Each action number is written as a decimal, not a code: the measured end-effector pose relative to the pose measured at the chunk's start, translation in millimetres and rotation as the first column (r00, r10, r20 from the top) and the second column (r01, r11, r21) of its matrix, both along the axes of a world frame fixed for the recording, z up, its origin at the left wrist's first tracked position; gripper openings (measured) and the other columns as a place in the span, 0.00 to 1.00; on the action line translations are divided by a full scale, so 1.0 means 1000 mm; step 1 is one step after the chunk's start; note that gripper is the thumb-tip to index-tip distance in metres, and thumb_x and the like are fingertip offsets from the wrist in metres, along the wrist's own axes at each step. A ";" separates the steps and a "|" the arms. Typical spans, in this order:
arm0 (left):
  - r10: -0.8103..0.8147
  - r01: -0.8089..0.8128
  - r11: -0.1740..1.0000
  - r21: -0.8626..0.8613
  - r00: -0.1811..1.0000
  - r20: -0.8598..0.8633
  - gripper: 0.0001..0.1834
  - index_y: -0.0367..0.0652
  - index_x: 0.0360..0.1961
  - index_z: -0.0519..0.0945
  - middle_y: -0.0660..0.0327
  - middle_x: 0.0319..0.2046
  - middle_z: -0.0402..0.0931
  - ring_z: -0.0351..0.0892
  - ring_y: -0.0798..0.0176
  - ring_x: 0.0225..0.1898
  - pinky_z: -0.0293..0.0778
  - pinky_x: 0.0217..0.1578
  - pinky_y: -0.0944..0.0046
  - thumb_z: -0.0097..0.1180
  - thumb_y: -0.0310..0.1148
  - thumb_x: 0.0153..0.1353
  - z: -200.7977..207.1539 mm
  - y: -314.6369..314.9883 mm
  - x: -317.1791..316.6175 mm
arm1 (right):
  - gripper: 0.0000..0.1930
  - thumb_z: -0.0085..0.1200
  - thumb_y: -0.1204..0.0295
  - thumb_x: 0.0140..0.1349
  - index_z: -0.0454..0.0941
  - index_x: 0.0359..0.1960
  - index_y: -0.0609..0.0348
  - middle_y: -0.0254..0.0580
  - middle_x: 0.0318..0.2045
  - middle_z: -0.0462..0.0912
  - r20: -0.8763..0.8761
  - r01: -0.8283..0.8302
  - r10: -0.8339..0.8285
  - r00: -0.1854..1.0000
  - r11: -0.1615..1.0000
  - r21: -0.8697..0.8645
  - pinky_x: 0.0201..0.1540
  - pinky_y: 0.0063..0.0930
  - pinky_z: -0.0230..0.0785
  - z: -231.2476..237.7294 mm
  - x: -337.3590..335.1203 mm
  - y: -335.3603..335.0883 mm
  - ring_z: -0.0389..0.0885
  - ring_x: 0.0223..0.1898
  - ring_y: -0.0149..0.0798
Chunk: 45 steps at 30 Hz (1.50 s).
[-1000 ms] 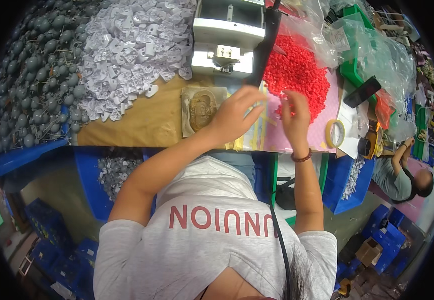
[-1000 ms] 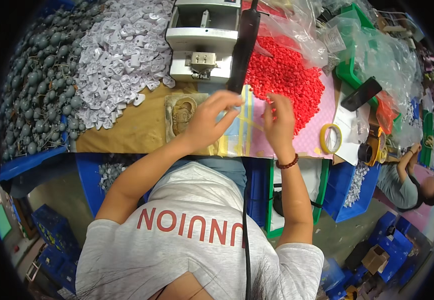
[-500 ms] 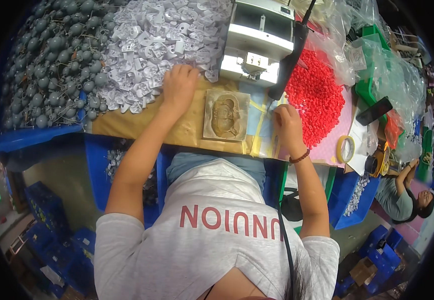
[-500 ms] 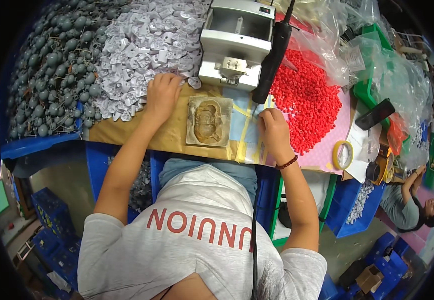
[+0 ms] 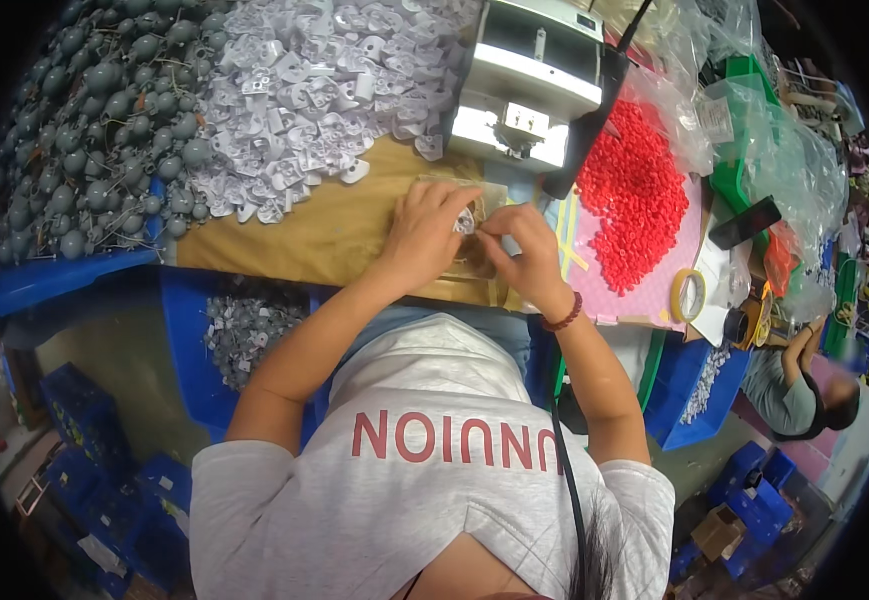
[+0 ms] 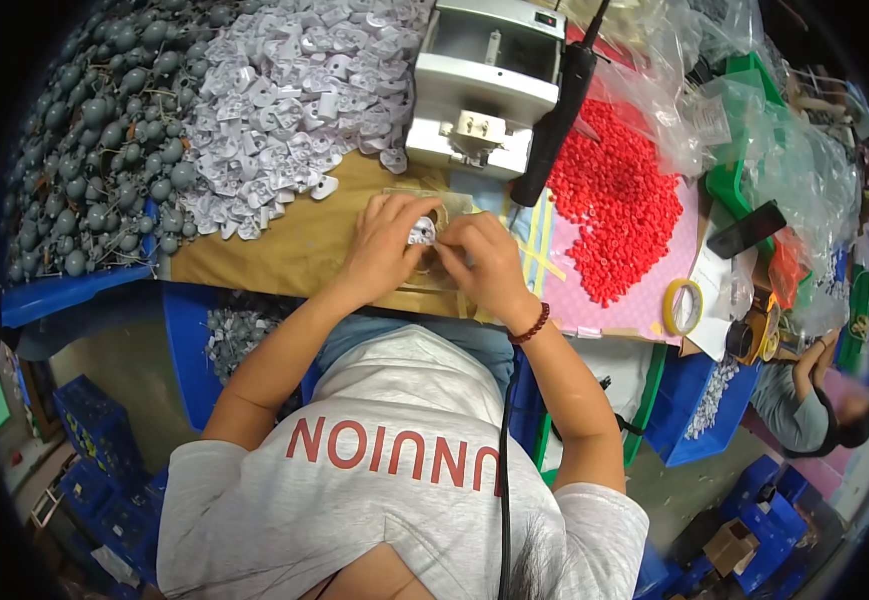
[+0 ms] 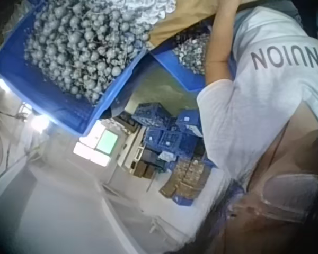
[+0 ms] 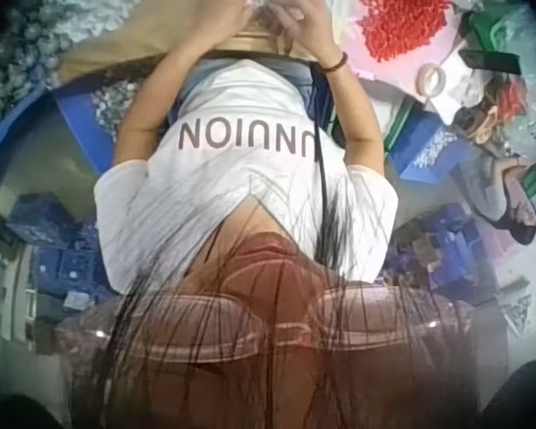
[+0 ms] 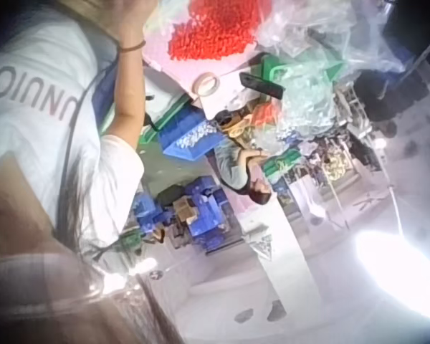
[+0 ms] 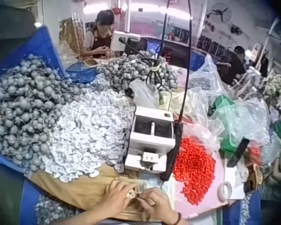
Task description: Assemble toy components using a motorized screwdriver and manual sorting at a factory workbench.
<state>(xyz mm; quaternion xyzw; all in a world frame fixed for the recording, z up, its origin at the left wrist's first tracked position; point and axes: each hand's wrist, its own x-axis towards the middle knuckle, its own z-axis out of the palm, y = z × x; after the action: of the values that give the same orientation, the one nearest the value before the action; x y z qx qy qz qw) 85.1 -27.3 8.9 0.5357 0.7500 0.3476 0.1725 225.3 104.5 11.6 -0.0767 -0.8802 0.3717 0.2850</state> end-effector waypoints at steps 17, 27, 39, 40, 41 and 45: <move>0.367 -0.352 0.911 0.217 0.930 -0.033 0.14 0.41 0.48 0.82 0.51 0.47 0.79 0.76 0.48 0.51 0.70 0.55 0.55 0.58 0.27 0.60 0.037 -0.055 -0.162 | 0.20 0.61 0.77 0.48 0.80 0.46 0.63 0.42 0.47 0.80 0.191 -0.167 0.096 0.977 0.900 0.403 0.49 0.41 0.68 -0.013 -0.007 -0.014 0.77 0.48 0.46; 0.647 -0.370 0.762 0.532 0.400 -0.649 0.14 0.47 0.47 0.82 0.58 0.48 0.77 0.71 0.49 0.52 0.70 0.51 0.55 0.57 0.27 0.59 0.119 -0.064 -0.339 | 0.17 0.62 0.85 0.49 0.80 0.43 0.60 0.44 0.43 0.80 0.156 0.011 -0.051 0.986 0.969 0.247 0.52 0.42 0.68 -0.022 -0.010 -0.031 0.77 0.48 0.51; 0.343 -0.467 0.868 0.169 0.320 -0.883 0.21 0.54 0.53 0.78 0.60 0.50 0.76 0.74 0.50 0.53 0.72 0.47 0.48 0.59 0.28 0.56 0.149 -0.003 -0.401 | 0.16 0.60 0.85 0.55 0.77 0.47 0.64 0.52 0.45 0.78 0.163 0.145 -0.151 0.975 0.988 0.043 0.46 0.36 0.74 0.011 0.026 0.005 0.80 0.44 0.51; 0.466 -0.403 0.864 0.303 0.410 -0.784 0.21 0.54 0.53 0.78 0.59 0.50 0.76 0.75 0.48 0.51 0.74 0.46 0.48 0.58 0.29 0.56 0.162 -0.002 -0.396 | 0.15 0.59 0.86 0.56 0.77 0.46 0.64 0.52 0.45 0.78 0.166 0.175 -0.178 0.970 0.984 0.031 0.44 0.35 0.74 0.012 0.033 0.011 0.80 0.42 0.50; 0.521 -0.351 0.846 0.402 0.381 -0.764 0.23 0.50 0.56 0.76 0.60 0.50 0.76 0.80 0.53 0.46 0.77 0.44 0.55 0.60 0.29 0.57 0.187 0.007 -0.375 | 0.15 0.58 0.86 0.56 0.77 0.46 0.64 0.51 0.45 0.78 0.174 0.209 -0.207 0.963 0.978 0.005 0.44 0.34 0.75 0.012 0.038 0.016 0.81 0.41 0.49; 0.567 -0.263 0.809 0.526 0.586 -0.579 0.21 0.43 0.50 0.76 0.50 0.39 0.71 0.75 0.46 0.39 0.73 0.40 0.54 0.59 0.27 0.52 0.246 -0.005 -0.287 | 0.12 0.56 0.88 0.56 0.78 0.42 0.65 0.50 0.42 0.79 0.102 0.189 -0.187 0.977 0.982 -0.008 0.42 0.32 0.74 0.033 0.023 0.021 0.81 0.39 0.47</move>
<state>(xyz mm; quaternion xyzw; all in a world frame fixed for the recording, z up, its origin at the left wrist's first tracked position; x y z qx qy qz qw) -201.5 -32.5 254.9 0.4548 0.7780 0.2827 -0.3286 248.1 125.7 44.9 -0.1805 -0.8790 0.3464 0.2734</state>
